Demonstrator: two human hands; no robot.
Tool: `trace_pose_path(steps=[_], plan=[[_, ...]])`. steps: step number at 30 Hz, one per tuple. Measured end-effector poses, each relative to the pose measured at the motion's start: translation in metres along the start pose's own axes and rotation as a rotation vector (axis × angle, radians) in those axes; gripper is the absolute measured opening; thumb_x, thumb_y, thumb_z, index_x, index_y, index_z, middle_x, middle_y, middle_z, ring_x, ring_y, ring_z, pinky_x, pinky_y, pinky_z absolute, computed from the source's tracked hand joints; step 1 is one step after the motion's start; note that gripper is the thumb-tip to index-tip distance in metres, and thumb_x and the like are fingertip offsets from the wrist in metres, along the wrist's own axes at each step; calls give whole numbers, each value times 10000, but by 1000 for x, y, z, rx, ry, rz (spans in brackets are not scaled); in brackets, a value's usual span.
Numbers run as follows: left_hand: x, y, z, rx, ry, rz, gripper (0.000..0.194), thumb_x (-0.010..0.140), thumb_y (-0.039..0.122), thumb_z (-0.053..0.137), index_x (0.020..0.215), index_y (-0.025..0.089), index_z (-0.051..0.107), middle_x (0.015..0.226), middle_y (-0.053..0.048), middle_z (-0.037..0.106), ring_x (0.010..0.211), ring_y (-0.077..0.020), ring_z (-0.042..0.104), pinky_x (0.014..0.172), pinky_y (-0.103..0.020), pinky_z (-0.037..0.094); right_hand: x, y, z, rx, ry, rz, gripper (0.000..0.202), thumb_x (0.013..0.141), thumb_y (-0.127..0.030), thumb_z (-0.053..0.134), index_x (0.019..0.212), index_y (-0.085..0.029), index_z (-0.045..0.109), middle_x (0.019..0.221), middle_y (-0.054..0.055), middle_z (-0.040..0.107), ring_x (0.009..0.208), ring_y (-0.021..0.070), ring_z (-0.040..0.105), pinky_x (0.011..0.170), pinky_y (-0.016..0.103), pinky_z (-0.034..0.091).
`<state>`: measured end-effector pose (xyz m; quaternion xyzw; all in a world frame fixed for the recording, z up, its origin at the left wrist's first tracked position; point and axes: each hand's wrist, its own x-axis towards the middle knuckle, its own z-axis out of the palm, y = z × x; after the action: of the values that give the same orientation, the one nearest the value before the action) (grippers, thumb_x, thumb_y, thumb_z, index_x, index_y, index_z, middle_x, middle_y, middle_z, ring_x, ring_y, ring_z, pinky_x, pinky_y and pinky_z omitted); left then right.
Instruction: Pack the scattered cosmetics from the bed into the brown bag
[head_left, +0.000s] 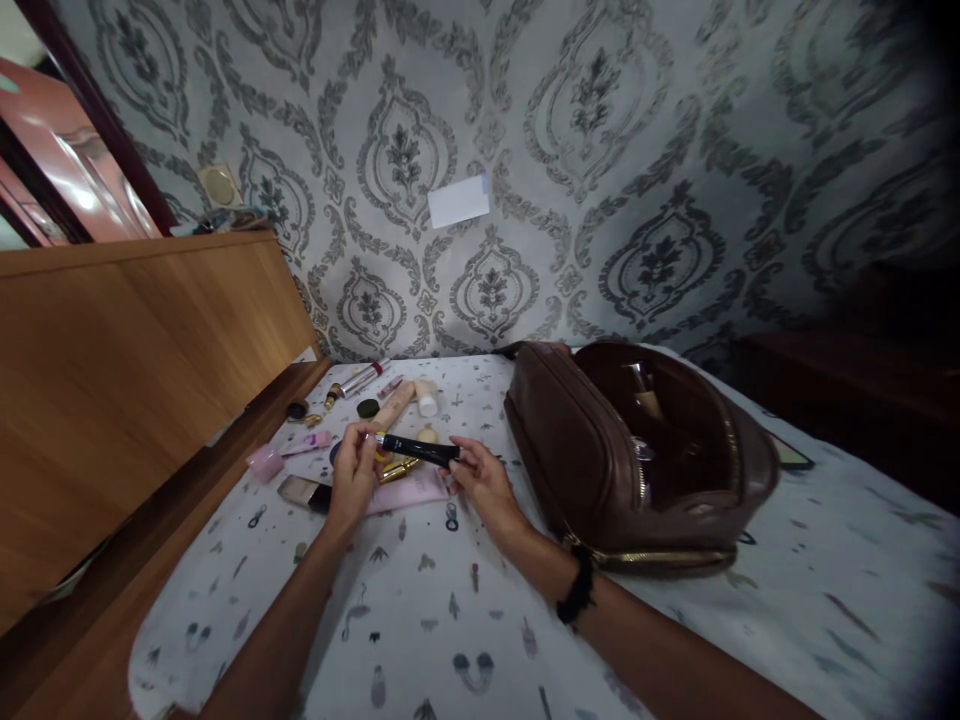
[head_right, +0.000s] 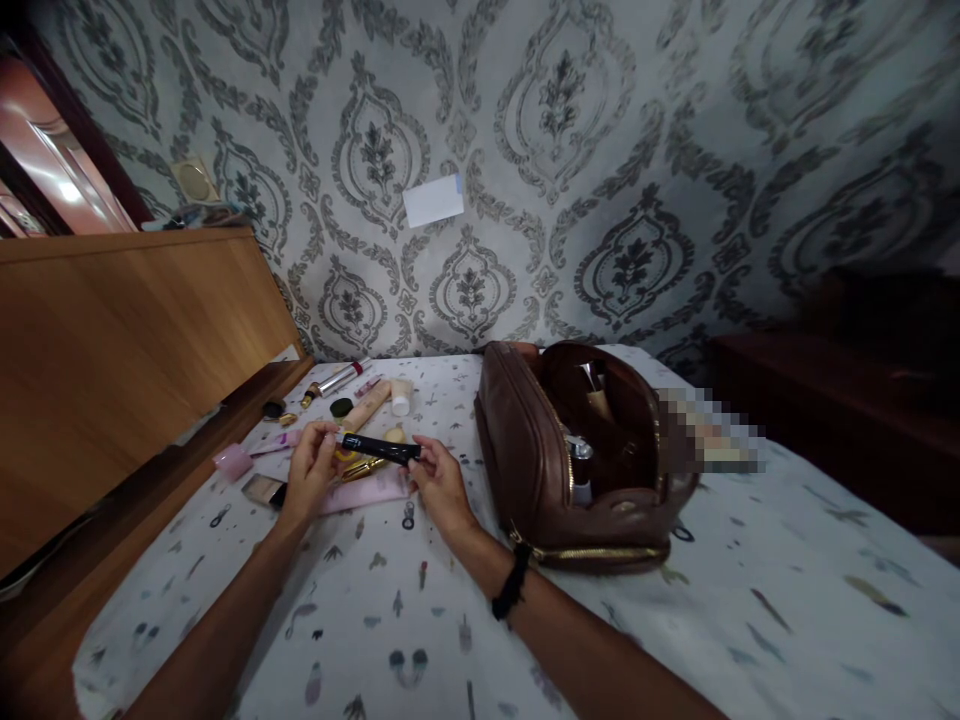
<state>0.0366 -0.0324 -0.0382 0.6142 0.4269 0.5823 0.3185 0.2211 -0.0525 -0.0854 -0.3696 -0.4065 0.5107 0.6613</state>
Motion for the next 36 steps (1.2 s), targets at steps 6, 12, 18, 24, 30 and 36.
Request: trace_pose_path(steps=[6,12,18,24,30,36], plan=[[0,3,0,10,14,5,291,883,486,590,960,207,563,707,39,574,492,-87,496,443,-183,401,-1,-3,0,6,-12,-7,451,665,-273,687,1098,-173,609,813,26,674,690,173,648,514,238,463],[1,1,0,12,21,4,282,876,474,596,961,207,565,728,43,559,476,-78,490,432,-184,396,-3,-4,-1,1,-27,-2,436,686,-254,654,1113,-172,612,847,38,699,719,168,659,543,236,475],[1,-1,-1,1,4,-10,256,887,451,590,971,211,563,753,39,573,480,-76,498,438,-183,406,-1,-3,-1,1,-25,-2,430,675,-256,647,1096,-175,610,821,34,703,723,180,663,530,238,466],[0,-1,-1,13,-1,2,248,899,447,574,975,211,559,759,34,587,479,-75,495,442,-183,407,-3,-4,-1,7,-27,-6,403,690,-247,654,1087,-180,623,815,32,703,730,185,666,541,243,467],[1,-5,-3,71,-22,20,216,934,415,520,1001,212,550,757,30,587,505,-84,496,473,-191,415,-3,-5,-2,47,13,29,408,694,-246,689,1094,-191,636,877,38,703,718,173,675,551,242,465],[0,-5,-4,113,-55,34,236,924,425,536,1002,204,566,764,30,575,521,-89,479,485,-194,393,-2,-5,-4,162,70,110,415,643,-315,788,1016,-195,651,831,19,693,662,155,658,587,258,480]])
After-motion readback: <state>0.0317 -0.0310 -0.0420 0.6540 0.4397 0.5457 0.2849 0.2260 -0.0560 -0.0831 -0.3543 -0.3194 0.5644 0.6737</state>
